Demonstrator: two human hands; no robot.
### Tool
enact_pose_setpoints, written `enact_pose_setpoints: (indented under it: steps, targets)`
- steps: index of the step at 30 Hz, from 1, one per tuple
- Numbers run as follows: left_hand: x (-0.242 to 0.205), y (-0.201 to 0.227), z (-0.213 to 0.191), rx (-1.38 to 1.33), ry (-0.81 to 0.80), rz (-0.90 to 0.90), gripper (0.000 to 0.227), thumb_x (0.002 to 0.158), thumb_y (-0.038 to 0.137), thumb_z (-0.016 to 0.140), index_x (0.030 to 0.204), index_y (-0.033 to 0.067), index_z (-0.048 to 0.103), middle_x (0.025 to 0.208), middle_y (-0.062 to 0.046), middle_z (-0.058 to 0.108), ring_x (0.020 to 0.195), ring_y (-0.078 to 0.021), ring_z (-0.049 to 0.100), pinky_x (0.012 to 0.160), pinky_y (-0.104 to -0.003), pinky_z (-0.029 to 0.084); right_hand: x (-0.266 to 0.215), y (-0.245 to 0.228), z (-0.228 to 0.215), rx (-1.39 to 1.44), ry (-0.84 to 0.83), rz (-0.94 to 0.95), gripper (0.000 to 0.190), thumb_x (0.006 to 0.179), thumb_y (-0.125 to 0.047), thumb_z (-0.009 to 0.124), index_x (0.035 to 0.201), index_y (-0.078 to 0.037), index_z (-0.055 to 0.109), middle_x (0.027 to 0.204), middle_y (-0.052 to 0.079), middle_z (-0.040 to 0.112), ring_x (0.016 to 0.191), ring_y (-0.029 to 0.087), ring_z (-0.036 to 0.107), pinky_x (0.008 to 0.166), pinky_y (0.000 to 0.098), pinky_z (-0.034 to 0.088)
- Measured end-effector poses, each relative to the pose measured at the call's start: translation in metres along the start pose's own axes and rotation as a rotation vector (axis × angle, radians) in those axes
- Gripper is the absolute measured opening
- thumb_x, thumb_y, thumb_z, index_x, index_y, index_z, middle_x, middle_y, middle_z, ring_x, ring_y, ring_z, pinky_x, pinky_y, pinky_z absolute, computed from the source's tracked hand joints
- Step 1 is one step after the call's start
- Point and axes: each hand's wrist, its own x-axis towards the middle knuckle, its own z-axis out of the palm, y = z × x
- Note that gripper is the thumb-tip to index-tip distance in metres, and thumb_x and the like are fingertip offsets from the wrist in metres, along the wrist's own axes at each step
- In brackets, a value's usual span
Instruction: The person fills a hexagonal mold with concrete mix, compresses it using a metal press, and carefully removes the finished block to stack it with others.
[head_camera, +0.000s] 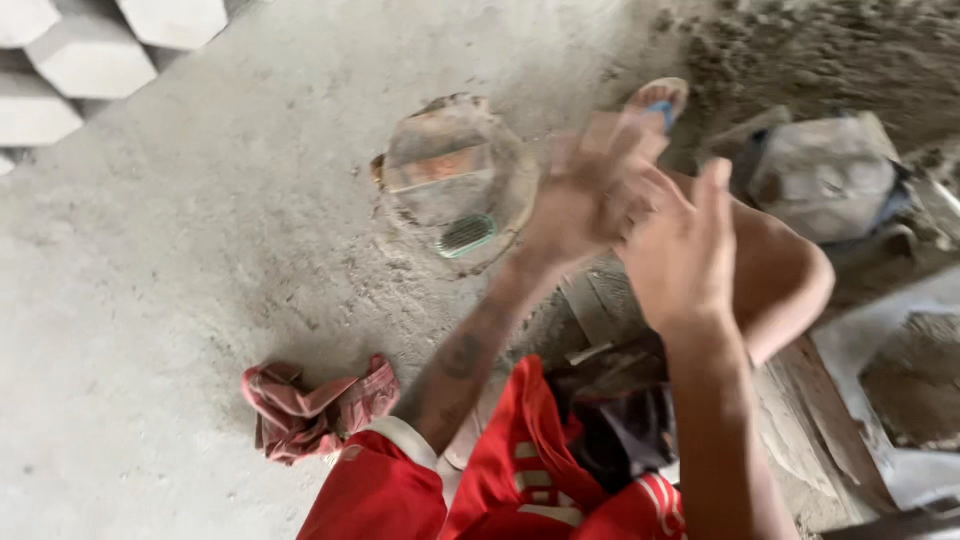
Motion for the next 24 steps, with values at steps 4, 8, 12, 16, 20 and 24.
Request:
enact_pose_setpoints:
  steps: [4,8,12,16,20,24]
  targets:
    - [-0.082,-0.162,-0.027,0.632,0.302,-0.213,0.052,0.097,0.051,0.056,0.135,0.0163,0.061,0.136,-0.006,0.054,0.128,-0.0251,0.051,0.103,-0.044,0.041,0.098,0.085,0.03,-0.822,-0.342,-0.376,0.054,0.105,-0.041,0.04,0.148,-0.011,0.05,0.15,0.022,0.047,0.135,0.047,0.049,0.105,0.059,0.044]
    - [-0.133,-0.19,-0.076,0.816,-0.043,-0.35,0.078,0.072,0.054,0.083,0.134,0.0158,0.058,0.122,-0.005,0.05,0.11,-0.0271,0.048,0.093,-0.049,0.044,0.177,0.156,0.041,-1.87,-0.435,-0.812,0.06,0.1,-0.014,0.062,0.156,-0.017,0.039,0.152,0.015,0.035,0.136,0.043,0.041,0.095,0.0593,0.051]
    - [-0.134,-0.203,-0.073,0.871,-0.122,-0.347,0.058,0.087,0.05,0.079,0.13,0.0162,0.061,0.115,-0.008,0.054,0.12,-0.0294,0.048,0.093,-0.045,0.048,0.22,0.199,0.034,-1.878,-0.45,-0.897,0.044,0.103,-0.02,0.06,0.145,-0.016,0.048,0.139,0.009,0.043,0.125,0.035,0.046,0.088,0.0479,0.053]
    - [-0.106,-0.195,-0.084,0.923,-0.09,-0.17,0.036,0.089,0.036,0.073,0.105,0.0108,0.052,0.1,-0.008,0.045,0.092,-0.0249,0.049,0.081,-0.039,0.038,0.223,0.184,0.036,-1.902,-0.378,-1.066,0.042,0.092,-0.016,0.07,0.132,-0.018,0.055,0.121,0.004,0.043,0.113,0.031,0.048,0.075,0.0427,0.057]
    - [-0.055,-0.159,-0.095,0.824,-0.138,-0.148,0.033,0.086,0.019,0.068,0.114,0.0083,0.055,0.108,-0.01,0.053,0.103,-0.0294,0.057,0.09,-0.048,0.046,0.188,0.119,0.045,-1.83,-0.246,-1.19,0.047,0.083,-0.009,0.071,0.127,-0.02,0.059,0.111,0.003,0.051,0.109,0.032,0.053,0.068,0.0391,0.054]
    - [0.024,-0.058,-0.123,0.806,-0.119,0.123,0.031,0.086,0.021,0.074,0.105,0.0058,0.056,0.105,-0.014,0.052,0.098,-0.0334,0.06,0.079,-0.045,0.051,0.127,0.032,0.03,-1.793,-0.042,-1.392,0.036,0.081,-0.015,0.078,0.113,-0.022,0.064,0.108,0.001,0.056,0.105,0.029,0.058,0.071,0.0329,0.057]
